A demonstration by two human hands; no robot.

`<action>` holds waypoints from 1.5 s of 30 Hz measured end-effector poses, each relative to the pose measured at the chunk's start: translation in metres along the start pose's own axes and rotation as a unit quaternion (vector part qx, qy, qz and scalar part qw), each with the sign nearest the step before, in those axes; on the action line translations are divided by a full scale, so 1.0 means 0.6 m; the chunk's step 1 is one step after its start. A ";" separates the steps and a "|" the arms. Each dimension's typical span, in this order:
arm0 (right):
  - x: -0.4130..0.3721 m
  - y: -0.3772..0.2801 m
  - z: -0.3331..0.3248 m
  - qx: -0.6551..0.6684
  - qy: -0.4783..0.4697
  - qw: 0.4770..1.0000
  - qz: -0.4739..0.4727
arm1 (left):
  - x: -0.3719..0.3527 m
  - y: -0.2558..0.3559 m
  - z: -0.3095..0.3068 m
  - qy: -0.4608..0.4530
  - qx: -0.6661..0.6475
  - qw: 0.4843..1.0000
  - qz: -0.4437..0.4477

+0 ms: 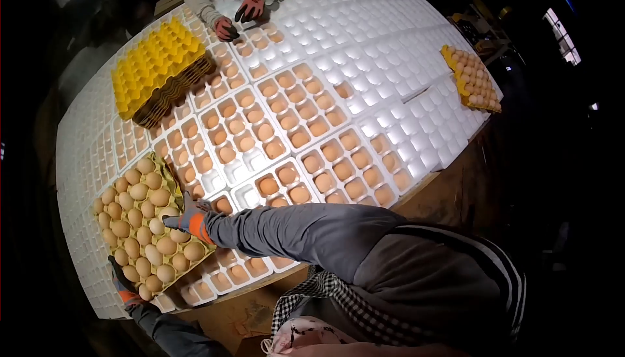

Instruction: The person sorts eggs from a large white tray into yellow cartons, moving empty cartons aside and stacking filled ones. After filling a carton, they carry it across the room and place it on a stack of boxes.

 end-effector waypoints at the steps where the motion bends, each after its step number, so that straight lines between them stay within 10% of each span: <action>1: -0.016 0.003 -0.018 -0.006 0.005 1.000 -0.006 | -0.028 0.029 0.021 0.014 0.004 1.000 0.011; 7: -0.142 0.040 -0.265 0.206 0.040 0.967 -0.143 | -0.226 0.193 0.238 -0.006 0.026 0.994 0.102; 15: -0.464 0.168 -0.865 0.321 0.099 0.920 -0.202 | -0.597 0.479 0.841 -0.117 0.194 0.854 0.469; 17: -0.560 0.214 -1.024 0.321 0.071 0.932 -0.151 | -0.641 0.428 1.068 -0.220 -0.274 0.936 0.005; 21: -0.507 0.368 -1.214 0.278 0.111 0.943 -0.142 | -0.677 0.355 1.311 -0.251 -0.234 0.935 0.092; 24: -0.555 0.515 -1.351 0.214 0.207 0.949 -0.103 | -0.729 0.345 1.408 -0.340 -0.310 0.887 -0.040; 27: -0.618 0.424 -1.320 -0.116 0.282 0.934 -0.188 | -0.751 0.356 1.368 -0.232 -0.010 0.938 0.257; 30: -0.703 0.302 -1.188 -0.499 0.201 0.777 -0.327 | -0.875 0.457 1.343 -0.266 0.231 0.790 0.502; 34: -0.670 0.427 -1.088 -0.613 0.117 0.696 -0.355 | -0.900 0.419 1.347 -0.232 0.292 0.772 0.516; 37: -0.678 0.385 -1.173 -0.178 0.087 0.941 -0.273 | -0.879 0.408 1.323 -0.267 0.034 0.877 0.399; 38: -0.666 0.386 -1.207 0.050 0.079 0.971 -0.220 | -0.860 0.368 1.318 -0.249 -0.209 0.926 0.192; 40: -0.642 0.369 -1.273 -0.018 0.099 0.957 -0.274 | -0.843 0.401 1.309 -0.224 -0.337 0.912 0.061; 43: -0.628 0.324 -1.164 -0.488 0.114 0.808 -0.309 | -0.911 0.509 1.378 -0.253 0.217 0.847 0.413; 44: -0.619 0.344 -1.132 -0.668 0.131 0.669 -0.299 | -0.931 0.497 1.407 -0.289 0.345 0.803 0.391; 45: -0.600 0.362 -1.118 -0.718 0.095 0.652 -0.226 | -0.941 0.468 1.435 -0.349 0.428 0.754 0.356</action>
Point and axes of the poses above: each hand's wrist, its own x-axis towards the middle knuckle, its own z-axis out of the palm, y = z × x, the point moved 8 cm from there along x, towards the middle knuckle
